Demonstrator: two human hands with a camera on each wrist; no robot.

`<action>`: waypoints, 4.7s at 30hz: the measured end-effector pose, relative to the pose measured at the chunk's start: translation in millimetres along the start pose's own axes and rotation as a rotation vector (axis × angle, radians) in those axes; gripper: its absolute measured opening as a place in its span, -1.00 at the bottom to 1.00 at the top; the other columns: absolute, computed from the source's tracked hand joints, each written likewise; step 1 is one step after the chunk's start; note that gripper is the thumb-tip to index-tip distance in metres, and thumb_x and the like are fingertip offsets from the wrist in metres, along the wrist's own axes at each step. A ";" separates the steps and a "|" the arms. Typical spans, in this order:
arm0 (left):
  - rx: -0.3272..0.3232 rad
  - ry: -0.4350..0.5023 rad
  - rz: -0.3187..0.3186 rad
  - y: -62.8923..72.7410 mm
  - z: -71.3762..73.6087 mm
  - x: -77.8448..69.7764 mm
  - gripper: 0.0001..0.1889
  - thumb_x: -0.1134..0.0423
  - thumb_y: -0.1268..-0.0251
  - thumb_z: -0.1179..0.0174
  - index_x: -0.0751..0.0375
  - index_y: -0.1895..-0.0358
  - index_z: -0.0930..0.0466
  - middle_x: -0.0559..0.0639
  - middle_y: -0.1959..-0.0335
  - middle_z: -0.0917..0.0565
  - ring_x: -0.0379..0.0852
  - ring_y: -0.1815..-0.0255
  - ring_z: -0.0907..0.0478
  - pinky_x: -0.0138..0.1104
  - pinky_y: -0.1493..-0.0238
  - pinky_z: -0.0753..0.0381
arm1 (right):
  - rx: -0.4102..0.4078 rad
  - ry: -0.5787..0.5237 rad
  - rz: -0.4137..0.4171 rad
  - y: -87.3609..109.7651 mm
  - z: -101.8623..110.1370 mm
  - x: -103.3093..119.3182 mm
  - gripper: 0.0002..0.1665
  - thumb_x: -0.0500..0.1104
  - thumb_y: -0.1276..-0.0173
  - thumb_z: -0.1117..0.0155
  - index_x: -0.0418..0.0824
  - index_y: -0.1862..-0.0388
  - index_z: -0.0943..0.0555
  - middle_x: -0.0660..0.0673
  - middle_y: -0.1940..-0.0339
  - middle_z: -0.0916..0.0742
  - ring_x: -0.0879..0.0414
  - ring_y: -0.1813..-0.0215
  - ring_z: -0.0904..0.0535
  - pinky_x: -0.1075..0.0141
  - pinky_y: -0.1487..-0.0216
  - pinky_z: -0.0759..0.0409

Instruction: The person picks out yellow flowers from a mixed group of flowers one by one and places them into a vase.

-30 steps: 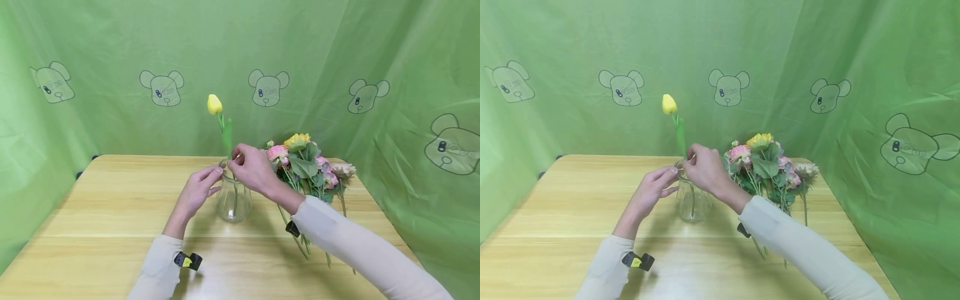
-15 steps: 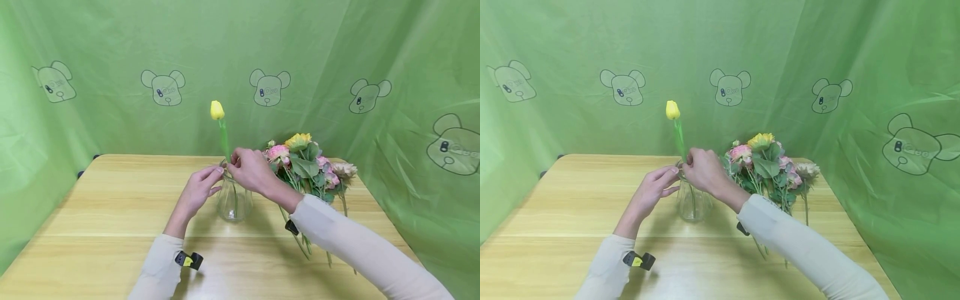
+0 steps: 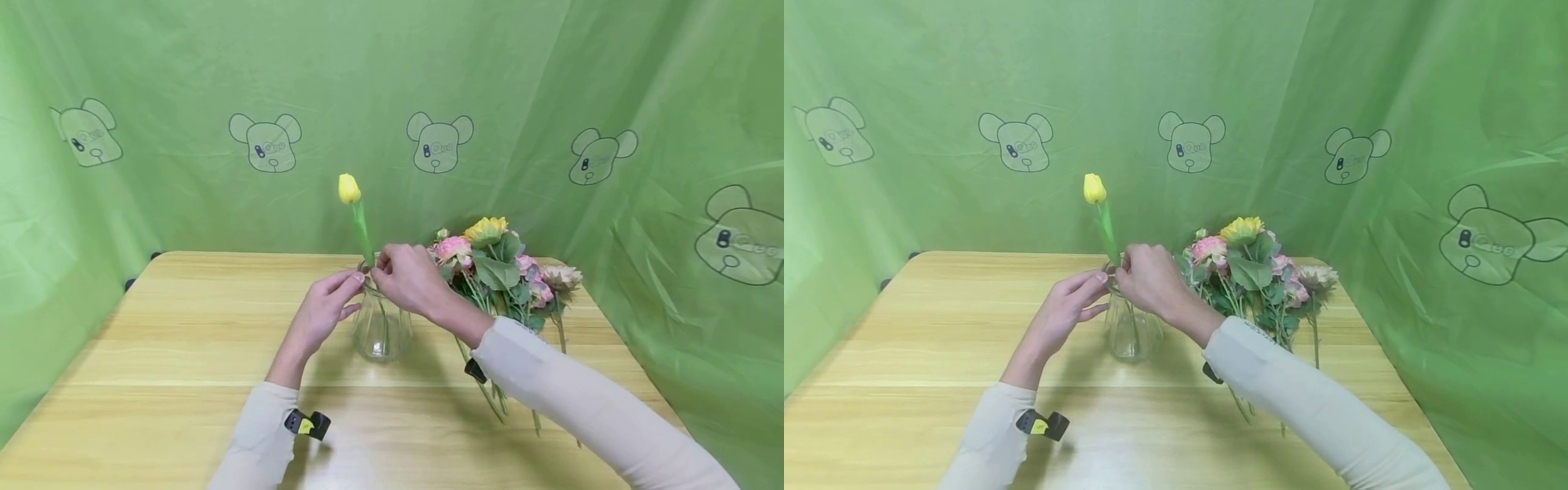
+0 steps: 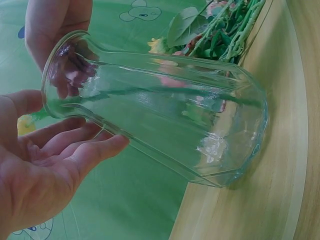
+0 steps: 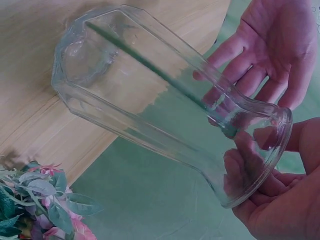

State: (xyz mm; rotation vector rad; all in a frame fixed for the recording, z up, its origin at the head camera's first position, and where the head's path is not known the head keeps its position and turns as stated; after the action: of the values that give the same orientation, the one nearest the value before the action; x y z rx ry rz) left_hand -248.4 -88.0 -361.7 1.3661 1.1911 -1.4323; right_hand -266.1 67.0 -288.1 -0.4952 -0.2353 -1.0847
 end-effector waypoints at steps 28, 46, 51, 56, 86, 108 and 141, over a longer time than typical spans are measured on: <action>0.007 0.005 -0.008 0.1 -0.8 -0.7 -0.51 0.07 -0.59 -0.06 0.35 -0.37 -0.47 0.18 -0.44 -0.47 0.13 -0.47 -0.41 -0.09 -0.39 -0.59 | -0.071 -0.114 -0.086 -0.3 12.7 -5.8 -0.77 -0.27 -0.33 -0.27 -0.29 0.05 -0.60 -0.11 0.35 -0.75 0.06 0.40 -0.67 0.30 0.41 -0.72; 0.006 0.005 -0.002 -0.1 -0.9 1.4 -0.45 0.04 -0.58 -0.07 0.39 -0.40 -0.40 0.15 -0.49 -0.42 0.11 -0.48 -0.40 -0.18 -0.38 -0.58 | -0.139 -0.071 -0.179 -0.9 56.0 -54.9 -0.76 -0.22 -0.40 -0.16 -0.31 0.04 -0.61 -0.19 0.29 -0.75 0.00 0.41 -0.64 0.17 0.29 -0.68; 0.005 -0.009 -0.005 0.2 -0.4 0.5 -0.46 0.05 -0.59 -0.05 0.37 -0.41 -0.41 0.13 -0.50 -0.41 0.13 -0.49 -0.39 -0.14 -0.38 -0.58 | -0.154 -0.040 -0.209 0.3 67.8 -77.2 -0.77 -0.22 -0.40 -0.13 -0.32 0.07 -0.60 -0.22 0.28 -0.74 0.00 0.42 -0.64 0.20 0.35 -0.68; 0.012 -0.005 -0.008 0.6 -1.0 -0.5 -0.47 0.06 -0.60 -0.04 0.37 -0.41 -0.41 0.13 -0.50 -0.41 0.13 -0.49 -0.39 -0.14 -0.39 -0.58 | -0.184 -0.014 -0.258 3.2 80.8 -98.1 -0.75 -0.22 -0.38 -0.11 -0.34 0.07 -0.62 -0.29 0.24 -0.75 -0.06 0.39 -0.63 0.23 0.43 -0.63; 0.011 -0.008 -0.007 0.8 -0.2 2.0 -0.47 0.04 -0.58 -0.06 0.37 -0.39 -0.42 0.16 -0.50 -0.41 0.15 -0.49 -0.38 -0.10 -0.40 -0.56 | 0.043 0.071 -0.450 54.1 78.5 -210.2 -0.51 -0.11 -0.49 0.02 -0.45 -0.19 -0.53 -0.49 -0.08 -0.67 -0.09 0.37 -0.64 0.14 0.38 -0.64; 0.023 0.002 -0.015 0.3 -0.5 -1.4 -0.48 0.06 -0.59 -0.05 0.38 -0.38 -0.43 0.14 -0.50 -0.41 0.15 -0.49 -0.38 -0.10 -0.39 -0.58 | 0.286 -0.046 -0.435 64.1 64.8 -227.7 -0.71 -0.21 -0.34 -0.21 -0.44 0.11 -0.62 -0.14 0.49 -0.67 0.05 0.42 -0.59 0.31 0.45 -0.55; 0.023 0.017 -0.003 0.0 0.5 0.6 -0.49 0.08 -0.59 -0.05 0.38 -0.38 -0.43 0.13 -0.49 -0.42 0.14 -0.50 -0.38 -0.10 -0.40 -0.56 | 0.024 -0.106 -0.445 63.8 68.8 -203.4 -0.73 -0.22 -0.31 -0.36 -0.40 0.11 -0.70 -0.26 0.37 -0.81 0.08 0.49 -0.74 0.31 0.46 -0.69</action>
State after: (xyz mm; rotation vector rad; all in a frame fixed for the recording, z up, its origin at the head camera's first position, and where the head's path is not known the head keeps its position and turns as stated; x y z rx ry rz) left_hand -248.5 -88.5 -362.3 1.3954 1.1917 -1.4432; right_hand -298.3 284.5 -330.8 -0.4908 -0.4667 -1.4881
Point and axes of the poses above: each hand's wrist, its own y-axis away from the middle knuckle, its own z-axis out of the back of the hand, x = y × z, the point moved 3 cm from there along -y, towards the middle knuckle
